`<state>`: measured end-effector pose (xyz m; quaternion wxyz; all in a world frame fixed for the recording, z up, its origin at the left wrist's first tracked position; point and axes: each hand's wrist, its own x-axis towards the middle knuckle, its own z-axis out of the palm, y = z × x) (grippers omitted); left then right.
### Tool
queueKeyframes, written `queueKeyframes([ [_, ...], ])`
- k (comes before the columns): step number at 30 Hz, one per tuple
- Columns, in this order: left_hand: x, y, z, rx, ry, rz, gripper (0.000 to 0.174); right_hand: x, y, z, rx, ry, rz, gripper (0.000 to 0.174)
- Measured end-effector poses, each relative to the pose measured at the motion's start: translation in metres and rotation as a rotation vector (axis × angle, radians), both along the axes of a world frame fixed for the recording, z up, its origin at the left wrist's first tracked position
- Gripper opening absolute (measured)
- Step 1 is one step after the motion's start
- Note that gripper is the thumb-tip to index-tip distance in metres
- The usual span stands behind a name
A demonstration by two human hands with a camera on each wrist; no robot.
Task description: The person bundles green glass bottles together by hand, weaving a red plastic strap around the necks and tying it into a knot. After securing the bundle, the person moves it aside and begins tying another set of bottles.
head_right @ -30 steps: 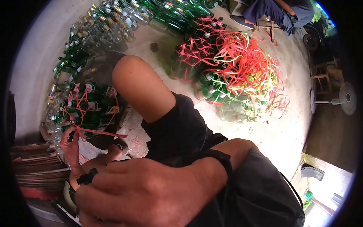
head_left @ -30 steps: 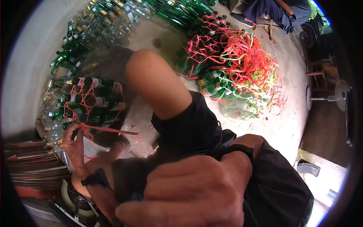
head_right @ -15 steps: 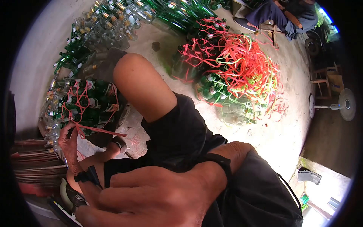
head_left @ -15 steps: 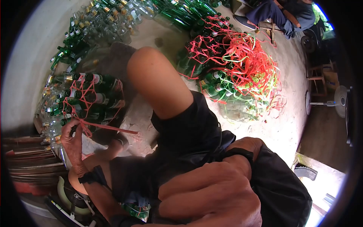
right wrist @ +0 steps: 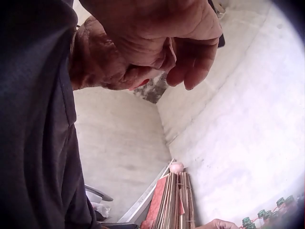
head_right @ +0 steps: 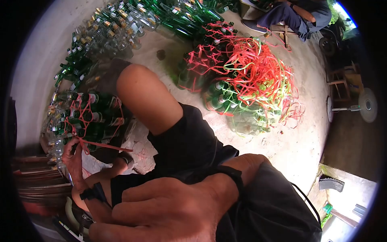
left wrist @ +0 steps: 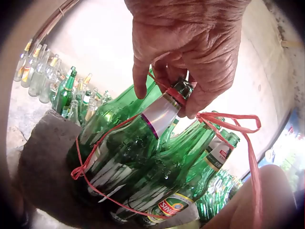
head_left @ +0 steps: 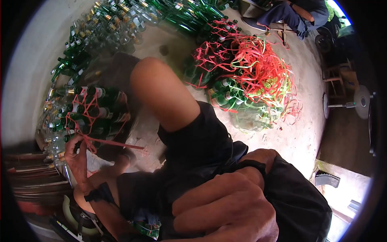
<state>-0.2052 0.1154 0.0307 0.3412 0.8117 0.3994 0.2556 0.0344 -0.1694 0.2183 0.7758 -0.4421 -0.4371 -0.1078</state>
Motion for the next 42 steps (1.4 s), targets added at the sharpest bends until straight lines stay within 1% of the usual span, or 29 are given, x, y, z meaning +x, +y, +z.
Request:
queueKeyframes([
  [1,0.0,0.001,0.0,0.001,-0.003,-0.001,0.023,0.002,0.003,-0.005,0.001,-0.003,-0.001,0.031],
  [3,-0.001,0.001,-0.001,0.006,0.004,0.0,0.023,0.006,0.01,-0.018,0.154,-0.155,-0.054,0.031],
  [4,-0.001,0.001,-0.001,0.006,0.004,0.0,0.023,0.005,0.006,-0.017,0.153,-0.155,-0.055,0.031],
  [6,-0.001,0.001,-0.002,-0.001,-0.002,0.007,0.023,0.003,-0.005,-0.011,0.007,-0.124,0.029,0.032],
  [7,-0.001,0.001,-0.002,0.0,-0.002,0.009,0.023,0.007,-0.004,-0.013,0.008,-0.124,0.031,0.032],
  [9,-0.002,0.001,-0.001,0.026,0.012,-0.003,0.023,0.017,0.001,-0.019,0.1,-0.262,0.027,0.03],
  [13,0.0,-0.001,0.0,0.009,-0.017,0.006,0.023,0.012,0.002,-0.021,0.106,-0.254,0.034,0.026],
  [16,0.002,-0.003,0.004,0.056,0.021,-0.006,0.023,0.009,0.003,-0.021,0.107,-0.201,0.06,0.022],
  [18,0.002,-0.003,0.003,0.065,0.012,-0.026,0.023,0.013,0.007,-0.026,0.102,-0.297,0.056,0.021],
  [22,0.002,-0.002,0.0,0.093,0.01,-0.016,0.023,0.009,0.009,-0.037,0.055,-0.317,0.025,0.017],
  [23,-0.001,0.0,-0.003,0.085,0.018,-0.018,0.024,0.017,0.004,-0.038,-0.058,-0.34,0.162,0.013],
  [24,-0.002,0.002,-0.003,0.079,0.027,-0.02,0.024,0.026,-0.001,-0.038,-0.171,-0.362,0.299,0.015],
  [25,-0.002,0.001,-0.003,0.08,0.026,-0.018,0.024,0.031,-0.002,-0.039,-0.285,-0.383,0.435,0.021],
  [26,-0.002,0.0,-0.002,0.101,0.036,-0.039,0.024,0.032,0.001,-0.046,-0.284,-0.383,0.436,0.021],
  [28,0.0,-0.001,0.0,0.125,0.046,-0.056,0.024,0.032,0.007,-0.062,-0.37,-0.469,0.403,0.024],
  [29,0.0,-0.002,0.001,0.127,0.039,-0.069,0.024,0.034,0.008,-0.066,-0.419,-0.476,0.424,0.028],
  [30,0.001,-0.003,0.002,0.129,0.032,-0.081,0.025,0.034,0.008,-0.071,-0.416,-0.478,0.427,0.028],
  [33,0.004,-0.005,0.004,0.157,0.026,-0.109,0.026,0.036,0.009,-0.085,-0.609,-0.445,0.48,0.033],
  [34,0.003,-0.004,0.004,0.164,0.025,-0.103,0.026,0.037,0.01,-0.088,-0.602,-0.451,0.484,0.033],
  [36,0.004,-0.005,0.003,0.147,0.014,-0.093,0.025,0.042,0.011,-0.094,-0.714,-0.44,0.479,0.033],
  [40,0.008,-0.01,0.011,0.128,0.026,-0.043,0.025,0.05,0.011,-0.109,-0.775,-0.455,0.487,0.035],
  [42,0.011,-0.013,0.013,0.119,0.018,-0.037,0.025,0.055,0.009,-0.113,-0.852,-0.466,0.475,0.032],
])
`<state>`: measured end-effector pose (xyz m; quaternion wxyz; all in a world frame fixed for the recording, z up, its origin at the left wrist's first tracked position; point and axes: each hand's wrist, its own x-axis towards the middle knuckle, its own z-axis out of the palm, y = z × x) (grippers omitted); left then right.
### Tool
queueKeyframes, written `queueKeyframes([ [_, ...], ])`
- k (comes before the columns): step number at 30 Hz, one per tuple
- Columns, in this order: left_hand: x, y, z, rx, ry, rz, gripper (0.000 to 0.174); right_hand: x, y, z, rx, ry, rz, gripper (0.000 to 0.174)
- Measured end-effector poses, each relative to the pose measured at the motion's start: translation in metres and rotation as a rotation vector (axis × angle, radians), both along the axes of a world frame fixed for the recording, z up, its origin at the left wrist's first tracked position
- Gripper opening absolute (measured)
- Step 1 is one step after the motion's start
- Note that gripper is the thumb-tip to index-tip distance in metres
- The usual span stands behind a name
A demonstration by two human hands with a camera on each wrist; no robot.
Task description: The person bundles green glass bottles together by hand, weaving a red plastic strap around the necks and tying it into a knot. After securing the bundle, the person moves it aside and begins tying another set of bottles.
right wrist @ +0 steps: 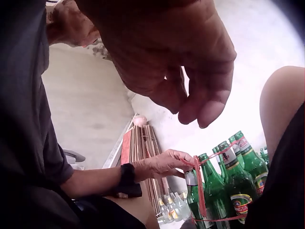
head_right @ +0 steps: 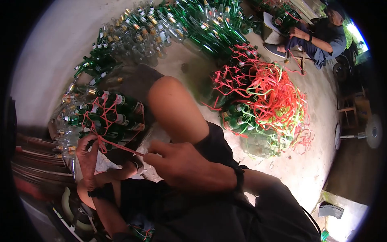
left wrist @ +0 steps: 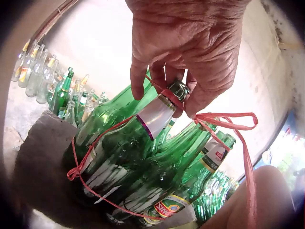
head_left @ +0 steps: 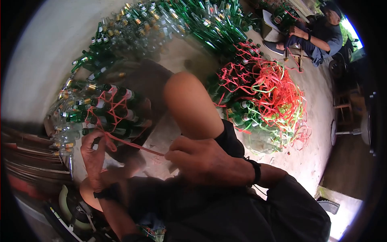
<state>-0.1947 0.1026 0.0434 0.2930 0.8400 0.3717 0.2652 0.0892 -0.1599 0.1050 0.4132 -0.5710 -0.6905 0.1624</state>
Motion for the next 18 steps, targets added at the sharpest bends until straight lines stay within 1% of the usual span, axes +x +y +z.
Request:
queueKeyframes([
  [2,0.001,0.0,0.002,0.031,0.005,-0.008,0.023,0.004,0.0,-0.001,0.003,0.006,-0.02,0.031],
  [4,-0.001,0.002,-0.001,-0.127,-0.101,0.031,0.019,0.007,0.0,-0.004,0.003,0.014,-0.043,0.03],
  [7,-0.001,0.0,-0.001,-0.156,-0.149,0.039,0.015,0.014,0.003,-0.006,0.025,-0.021,-0.071,0.027],
  [10,-0.001,-0.001,0.001,-0.135,-0.122,0.059,0.016,0.022,0.007,-0.005,0.042,-0.031,-0.066,0.027],
  [11,-0.002,0.001,-0.001,-0.114,-0.103,0.082,0.02,0.026,0.009,-0.002,0.045,-0.048,-0.078,0.027],
  [12,0.003,-0.004,0.008,-0.177,-0.118,0.118,0.019,0.028,0.012,0.001,0.049,-0.058,-0.078,0.027],
  [13,0.004,-0.005,0.01,-0.181,-0.138,0.103,0.019,0.03,0.016,0.008,0.055,-0.057,-0.083,0.024],
  [14,0.004,-0.003,0.01,-0.191,-0.194,0.061,0.02,0.033,0.021,0.011,0.068,-0.033,-0.029,0.024],
  [15,0.009,-0.007,0.015,-0.221,-0.247,0.064,0.019,0.034,0.026,0.014,0.049,-0.004,-0.045,0.023],
  [16,0.007,-0.006,0.012,-0.17,-0.233,0.09,0.017,0.035,0.032,0.017,0.027,0.021,-0.069,0.021],
  [17,0.012,-0.007,0.005,-0.23,-0.398,0.1,0.015,0.036,0.04,0.023,0.035,0.008,-0.045,0.02],
  [18,0.007,-0.003,-0.001,-0.184,-0.311,0.153,0.014,0.037,0.049,0.03,0.041,-0.008,-0.028,0.019],
])
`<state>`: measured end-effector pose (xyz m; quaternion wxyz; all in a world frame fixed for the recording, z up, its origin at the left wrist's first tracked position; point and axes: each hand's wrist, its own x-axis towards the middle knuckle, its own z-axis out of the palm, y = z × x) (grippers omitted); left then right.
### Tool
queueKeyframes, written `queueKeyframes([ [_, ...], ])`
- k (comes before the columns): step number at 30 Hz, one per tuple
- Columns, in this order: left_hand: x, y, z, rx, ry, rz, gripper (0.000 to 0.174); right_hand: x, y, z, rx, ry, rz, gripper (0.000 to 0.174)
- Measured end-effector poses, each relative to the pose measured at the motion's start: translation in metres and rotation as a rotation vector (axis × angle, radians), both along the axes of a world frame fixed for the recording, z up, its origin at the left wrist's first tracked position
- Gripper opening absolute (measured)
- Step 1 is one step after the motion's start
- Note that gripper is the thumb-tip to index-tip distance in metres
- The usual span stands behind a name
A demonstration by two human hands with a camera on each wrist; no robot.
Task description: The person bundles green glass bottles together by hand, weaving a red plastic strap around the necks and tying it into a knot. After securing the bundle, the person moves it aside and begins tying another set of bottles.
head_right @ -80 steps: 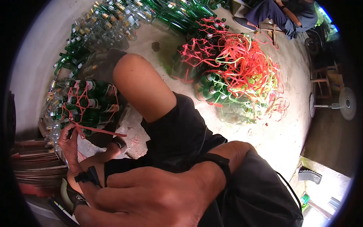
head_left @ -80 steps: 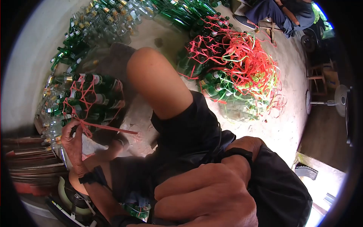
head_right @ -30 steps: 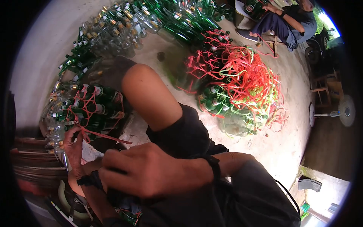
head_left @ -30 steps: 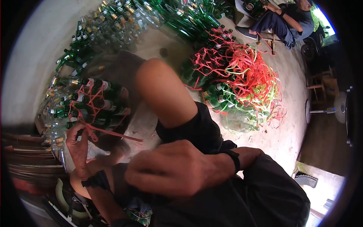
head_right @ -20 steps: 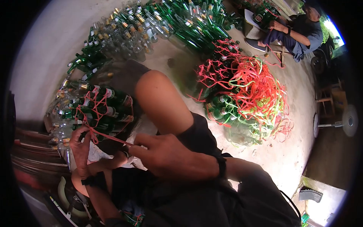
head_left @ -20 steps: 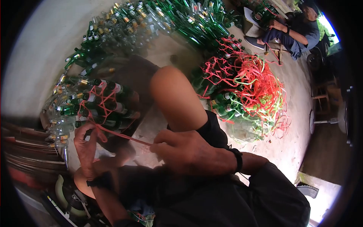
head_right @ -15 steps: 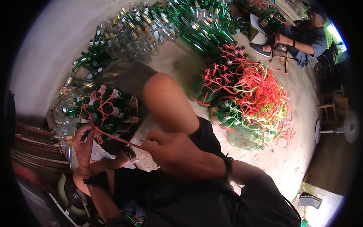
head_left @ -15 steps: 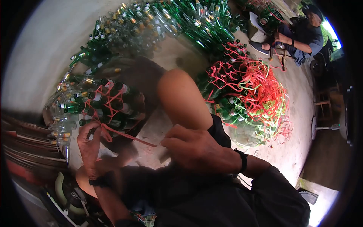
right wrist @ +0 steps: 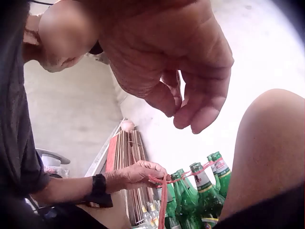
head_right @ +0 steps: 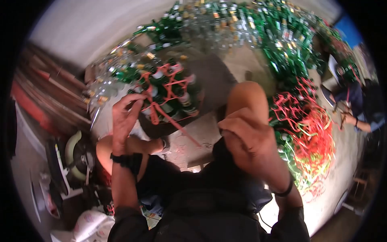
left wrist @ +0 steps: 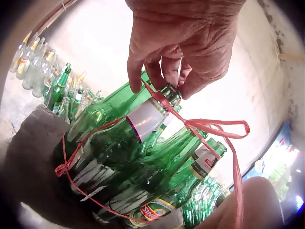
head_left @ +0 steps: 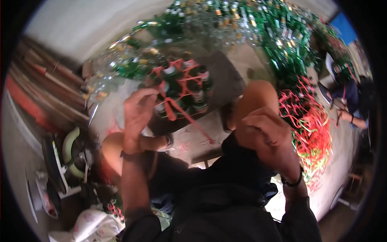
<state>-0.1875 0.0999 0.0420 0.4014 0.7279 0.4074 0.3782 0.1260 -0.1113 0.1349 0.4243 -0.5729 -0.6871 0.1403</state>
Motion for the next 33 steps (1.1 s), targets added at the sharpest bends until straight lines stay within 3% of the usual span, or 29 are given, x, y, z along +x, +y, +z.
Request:
queueKeyframes([
  [2,0.001,0.0,0.001,-0.002,0.043,0.061,0.013,0.0,0.017,0.012,-0.068,0.085,0.05,0.019],
  [4,0.002,0.0,-0.002,0.016,0.02,0.085,0.013,0.005,0.045,0.025,0.069,-0.189,0.151,0.021],
  [6,-0.001,0.002,-0.004,0.035,-0.004,0.094,0.013,0.002,0.068,0.029,0.039,-0.116,0.221,0.025],
  [9,-0.004,0.001,-0.001,-0.062,-0.057,0.093,0.019,-0.006,0.103,0.036,-0.131,-0.216,0.26,0.036],
  [12,-0.001,0.0,0.004,-0.067,-0.191,0.128,0.019,-0.021,0.146,0.026,0.017,-0.262,0.393,0.038],
  [17,-0.007,0.002,0.015,-0.101,-0.269,0.222,0.021,-0.038,0.198,-0.006,0.033,-0.462,0.505,0.053],
  [19,-0.008,0.001,0.018,-0.136,-0.309,0.256,0.022,-0.047,0.208,-0.011,-0.179,-0.622,0.481,0.068],
  [22,-0.005,0.0,0.022,-0.135,-0.34,0.267,0.021,-0.05,0.222,-0.024,-0.057,-0.693,0.575,0.062],
  [33,-0.009,-0.003,0.034,-0.226,-0.363,0.298,0.019,-0.062,0.245,-0.031,-0.173,-0.637,0.608,0.059],
])
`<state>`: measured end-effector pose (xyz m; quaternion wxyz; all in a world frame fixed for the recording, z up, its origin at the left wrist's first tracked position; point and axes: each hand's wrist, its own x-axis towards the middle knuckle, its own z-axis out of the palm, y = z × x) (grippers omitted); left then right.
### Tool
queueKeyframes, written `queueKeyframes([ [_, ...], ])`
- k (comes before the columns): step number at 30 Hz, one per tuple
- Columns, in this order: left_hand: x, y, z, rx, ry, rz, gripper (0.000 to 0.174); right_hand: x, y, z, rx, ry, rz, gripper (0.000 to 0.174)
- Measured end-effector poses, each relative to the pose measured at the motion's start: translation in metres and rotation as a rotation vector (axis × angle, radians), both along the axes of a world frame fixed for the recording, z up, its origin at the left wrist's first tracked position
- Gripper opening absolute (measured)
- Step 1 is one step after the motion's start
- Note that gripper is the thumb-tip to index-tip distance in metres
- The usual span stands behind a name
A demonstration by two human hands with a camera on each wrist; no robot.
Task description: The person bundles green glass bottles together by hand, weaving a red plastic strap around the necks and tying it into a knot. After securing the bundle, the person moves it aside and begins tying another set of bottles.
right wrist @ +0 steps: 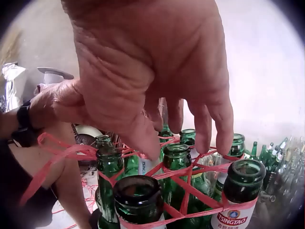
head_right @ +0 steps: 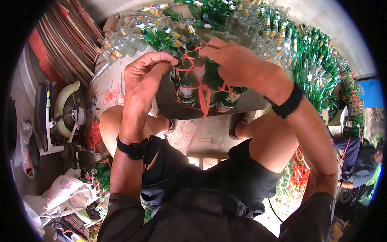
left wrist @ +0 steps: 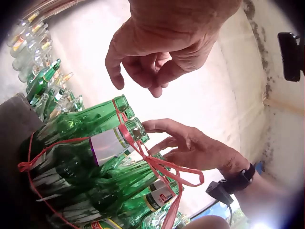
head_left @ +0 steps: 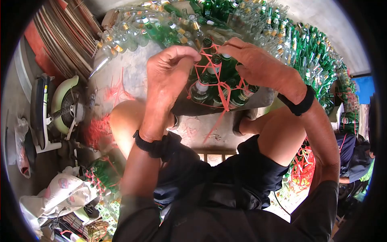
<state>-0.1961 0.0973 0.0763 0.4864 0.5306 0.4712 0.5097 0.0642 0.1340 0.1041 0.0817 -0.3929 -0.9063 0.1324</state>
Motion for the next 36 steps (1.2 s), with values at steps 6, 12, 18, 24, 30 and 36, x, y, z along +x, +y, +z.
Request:
queueKeyframes([
  [6,-0.003,-0.001,-0.001,0.026,-0.003,-0.007,0.019,0.0,-0.001,0.005,-0.057,0.016,-0.101,0.054],
  [12,-0.003,-0.002,-0.001,0.02,-0.034,-0.029,0.022,-0.014,-0.01,0.001,-0.047,-0.081,-0.271,0.06],
  [18,-0.005,-0.003,0.0,-0.012,-0.025,-0.037,0.022,-0.033,-0.013,0.003,-0.076,-0.193,-0.364,0.07],
  [24,-0.008,-0.004,-0.004,0.026,-0.025,-0.06,0.023,-0.036,-0.013,0.0,-0.062,-0.256,-0.361,0.081],
  [30,-0.009,-0.003,-0.006,0.024,0.035,-0.085,0.022,-0.043,-0.009,-0.012,-0.116,-0.248,-0.413,0.089],
  [36,-0.007,-0.003,-0.007,0.03,0.026,-0.109,0.022,-0.044,-0.009,-0.028,-0.134,-0.071,-0.489,0.092],
])
